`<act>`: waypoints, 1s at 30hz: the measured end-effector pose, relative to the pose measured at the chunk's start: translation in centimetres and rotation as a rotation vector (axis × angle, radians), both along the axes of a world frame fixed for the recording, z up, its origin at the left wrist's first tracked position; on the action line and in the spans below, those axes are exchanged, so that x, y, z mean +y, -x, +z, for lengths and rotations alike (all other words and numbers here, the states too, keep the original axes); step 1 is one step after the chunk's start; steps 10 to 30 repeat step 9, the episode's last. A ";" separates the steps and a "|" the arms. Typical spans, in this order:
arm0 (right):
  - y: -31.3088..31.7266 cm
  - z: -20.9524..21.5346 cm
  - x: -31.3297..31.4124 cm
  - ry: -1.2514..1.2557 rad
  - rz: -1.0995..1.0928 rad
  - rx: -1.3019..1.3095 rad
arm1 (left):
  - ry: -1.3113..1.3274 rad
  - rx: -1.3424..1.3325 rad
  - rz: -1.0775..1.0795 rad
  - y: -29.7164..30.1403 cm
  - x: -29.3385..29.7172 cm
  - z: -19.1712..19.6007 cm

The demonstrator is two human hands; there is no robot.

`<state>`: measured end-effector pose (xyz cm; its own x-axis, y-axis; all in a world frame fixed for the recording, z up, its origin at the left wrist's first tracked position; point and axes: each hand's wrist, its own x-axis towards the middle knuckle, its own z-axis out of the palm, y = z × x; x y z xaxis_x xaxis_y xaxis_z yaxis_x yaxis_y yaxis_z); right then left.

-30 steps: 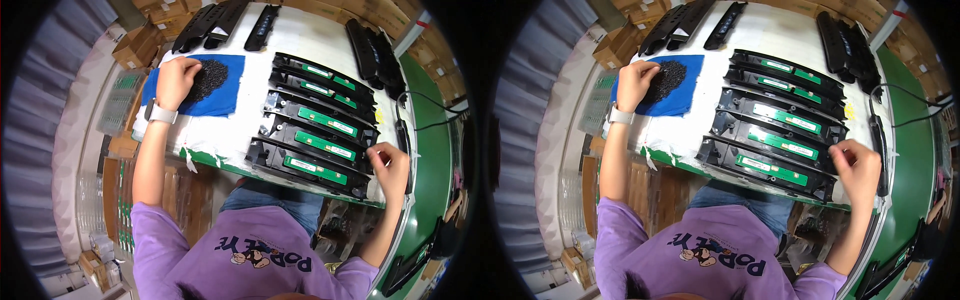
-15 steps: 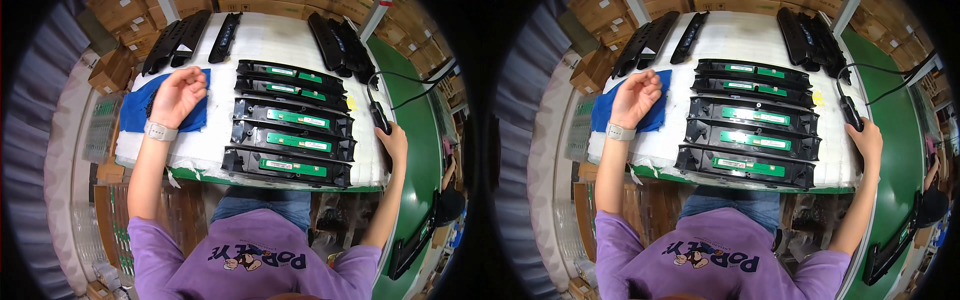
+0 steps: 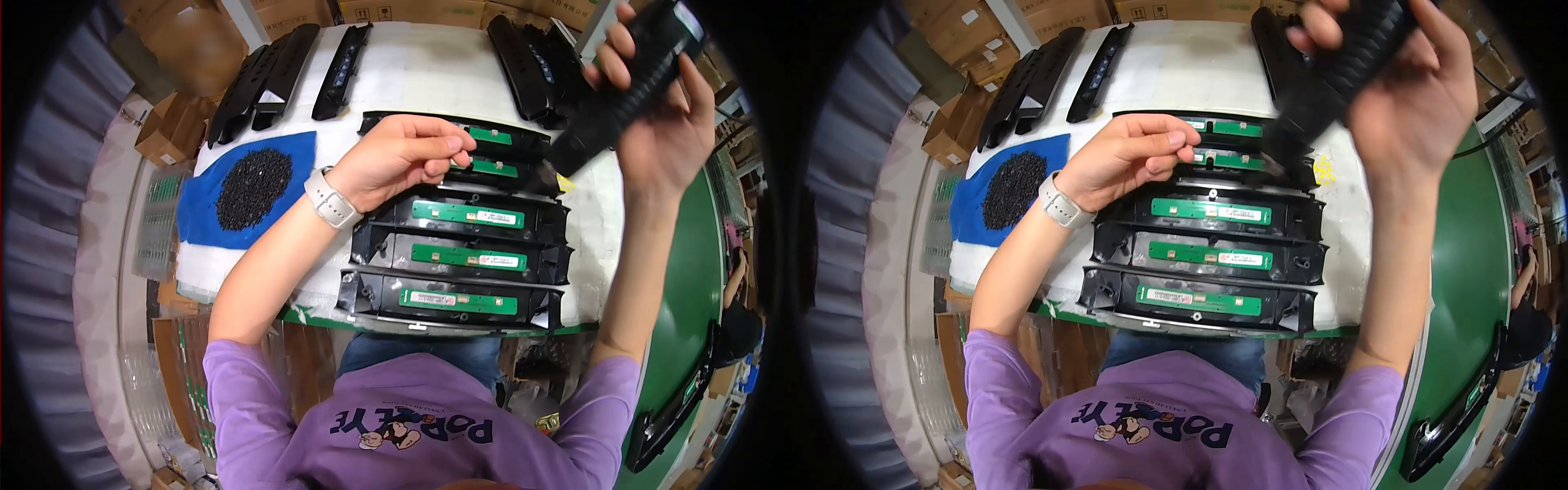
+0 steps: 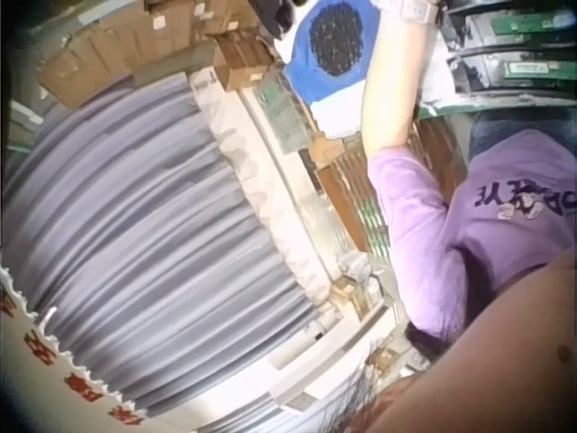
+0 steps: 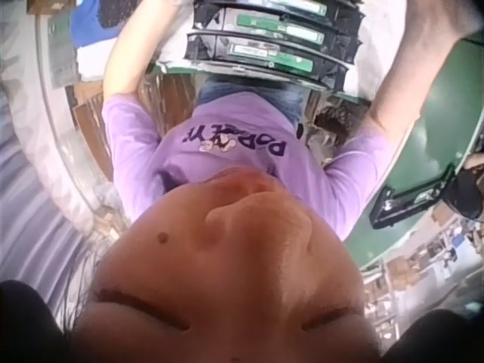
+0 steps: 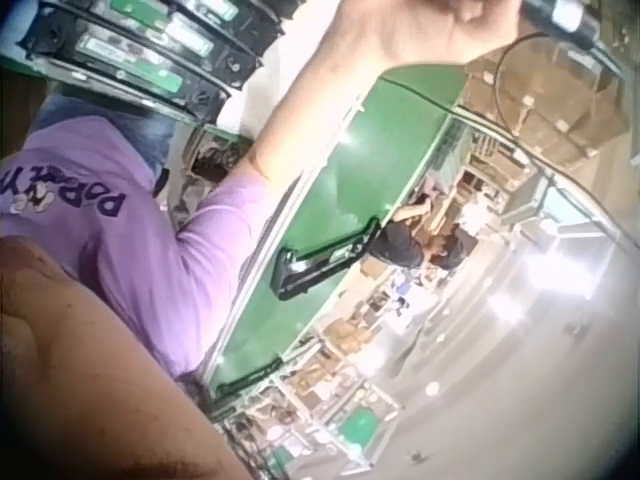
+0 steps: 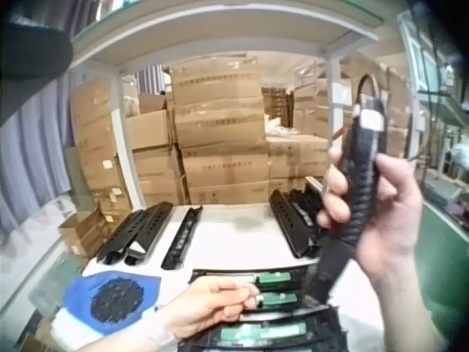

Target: Assembling toner cartridges by installing circuit boards and fastening them with an electric screwdriver.

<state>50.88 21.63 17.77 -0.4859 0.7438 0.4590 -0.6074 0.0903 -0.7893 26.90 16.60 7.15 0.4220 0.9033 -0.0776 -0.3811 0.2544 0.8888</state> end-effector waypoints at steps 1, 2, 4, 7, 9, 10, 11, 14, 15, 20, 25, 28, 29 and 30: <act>3.6 1.0 -1.4 0.017 -0.157 0.115 | 0.025 -0.006 0.007 -0.5 0.1 0.2; 5.7 1.3 -1.9 0.038 -0.307 0.232 | 0.028 -0.056 0.012 -0.3 0.2 0.0; 5.9 0.8 -1.3 -0.004 -0.233 0.299 | 0.023 -0.146 0.009 -0.3 0.4 -0.1; 6.6 -0.5 -1.1 -0.005 -0.137 0.449 | 0.064 -0.196 0.075 -0.4 0.1 -0.5; 6.4 -1.2 1.0 -0.098 0.026 0.572 | 0.080 -0.164 0.121 -0.5 0.1 -0.7; 6.4 -1.2 1.0 -0.098 0.026 0.572 | 0.080 -0.164 0.121 -0.5 0.1 -0.7; 6.4 -1.2 1.0 -0.098 0.026 0.572 | 0.080 -0.164 0.121 -0.5 0.1 -0.7; 6.4 -1.2 1.0 -0.098 0.026 0.572 | 0.080 -0.164 0.121 -0.5 0.1 -0.7; 6.4 -1.2 1.0 -0.098 0.026 0.572 | 0.080 -0.164 0.121 -0.5 0.1 -0.7; 6.4 -1.2 1.0 -0.098 0.026 0.572 | 0.080 -0.164 0.121 -0.5 0.1 -0.7; 6.4 -1.2 1.0 -0.098 0.026 0.572 | 0.080 -0.164 0.121 -0.5 0.1 -0.7; 6.4 -1.2 1.0 -0.098 0.026 0.572 | 0.080 -0.164 0.121 -0.5 0.1 -0.7; 6.4 -1.2 1.0 -0.098 0.026 0.572 | 0.080 -0.164 0.121 -0.5 0.1 -0.7; 6.4 -1.2 1.0 -0.098 0.026 0.572 | 0.080 -0.164 0.121 -0.5 0.1 -0.7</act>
